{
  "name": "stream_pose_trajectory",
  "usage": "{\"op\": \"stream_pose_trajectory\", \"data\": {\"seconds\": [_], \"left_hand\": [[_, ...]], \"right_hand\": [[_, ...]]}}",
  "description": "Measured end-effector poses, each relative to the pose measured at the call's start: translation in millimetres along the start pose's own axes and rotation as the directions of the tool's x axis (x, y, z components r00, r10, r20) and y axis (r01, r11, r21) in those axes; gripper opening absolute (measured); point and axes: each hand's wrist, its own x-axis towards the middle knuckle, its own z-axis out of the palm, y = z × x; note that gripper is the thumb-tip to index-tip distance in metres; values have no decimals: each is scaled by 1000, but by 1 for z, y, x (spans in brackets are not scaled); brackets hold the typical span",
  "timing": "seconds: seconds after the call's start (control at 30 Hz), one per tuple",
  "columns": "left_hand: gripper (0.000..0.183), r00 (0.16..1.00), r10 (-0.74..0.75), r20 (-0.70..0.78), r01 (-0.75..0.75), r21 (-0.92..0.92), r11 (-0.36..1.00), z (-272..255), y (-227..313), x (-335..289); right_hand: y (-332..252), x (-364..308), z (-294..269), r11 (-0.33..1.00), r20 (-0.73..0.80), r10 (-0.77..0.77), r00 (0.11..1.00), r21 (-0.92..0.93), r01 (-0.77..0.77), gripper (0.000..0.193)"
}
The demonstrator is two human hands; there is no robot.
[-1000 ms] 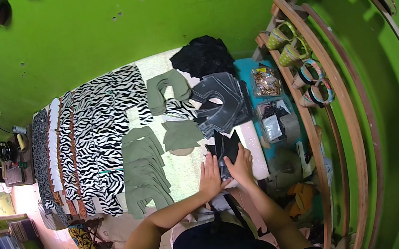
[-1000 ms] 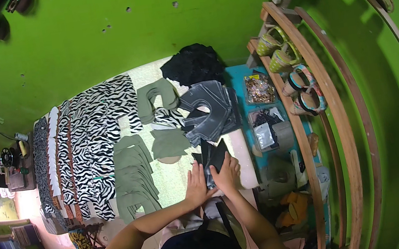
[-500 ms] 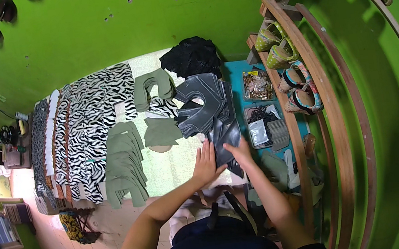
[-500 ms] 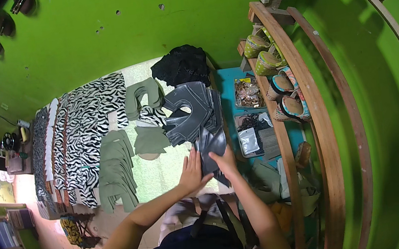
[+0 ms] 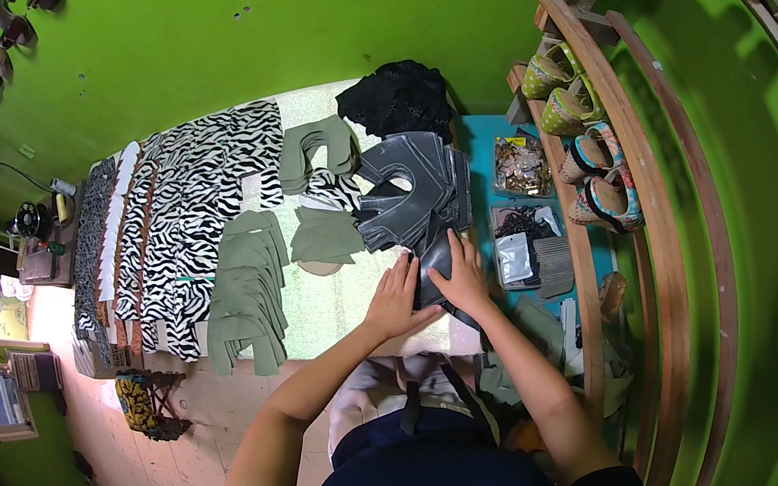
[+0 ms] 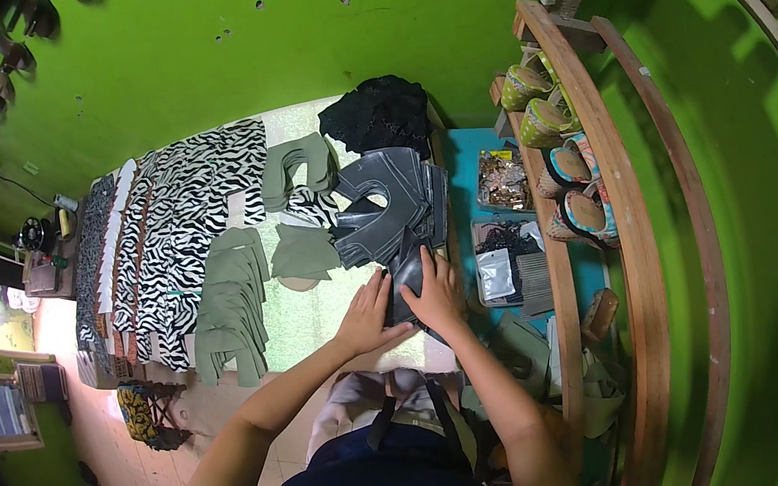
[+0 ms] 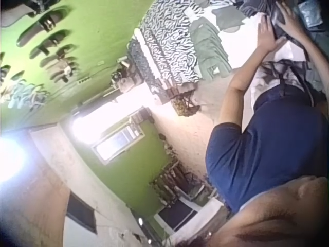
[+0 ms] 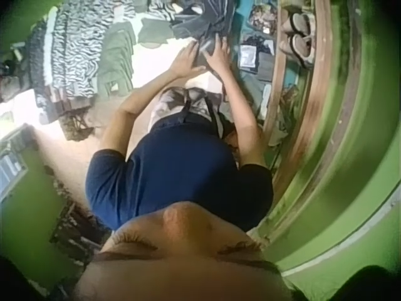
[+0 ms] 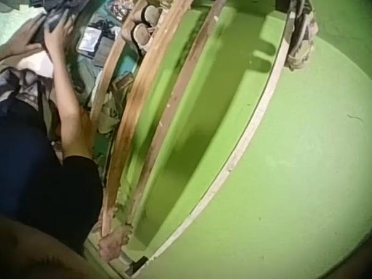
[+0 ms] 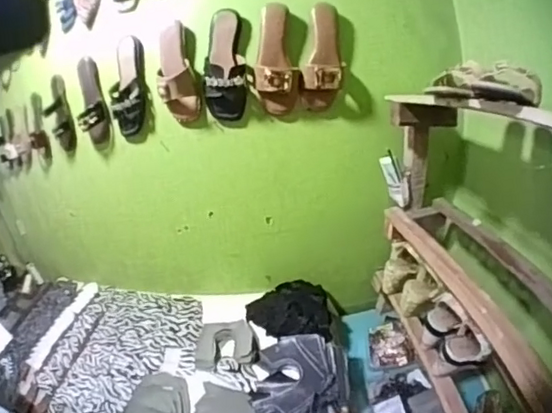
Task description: Organize and stack various pre-cut fabric and leather components for shoe manufacturing.
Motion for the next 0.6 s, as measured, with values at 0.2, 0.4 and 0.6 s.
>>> {"op": "stream_pose_trajectory", "data": {"seconds": [0.2,0.4,0.6], "left_hand": [[62,980,-82,-181,78,-30,997,-36,-35,-17],[63,908,-199,-369,235,56,970,-78,-99,-10],[90,759,-620,-199,619,-73,782,-87,-138,-2]], "right_hand": [[-25,-1,-9,985,-268,-46,962,-173,-1,65],[-88,50,-3,938,-201,-304,931,109,330,41],[-126,99,69,913,244,-408,880,78,401,61]]}}
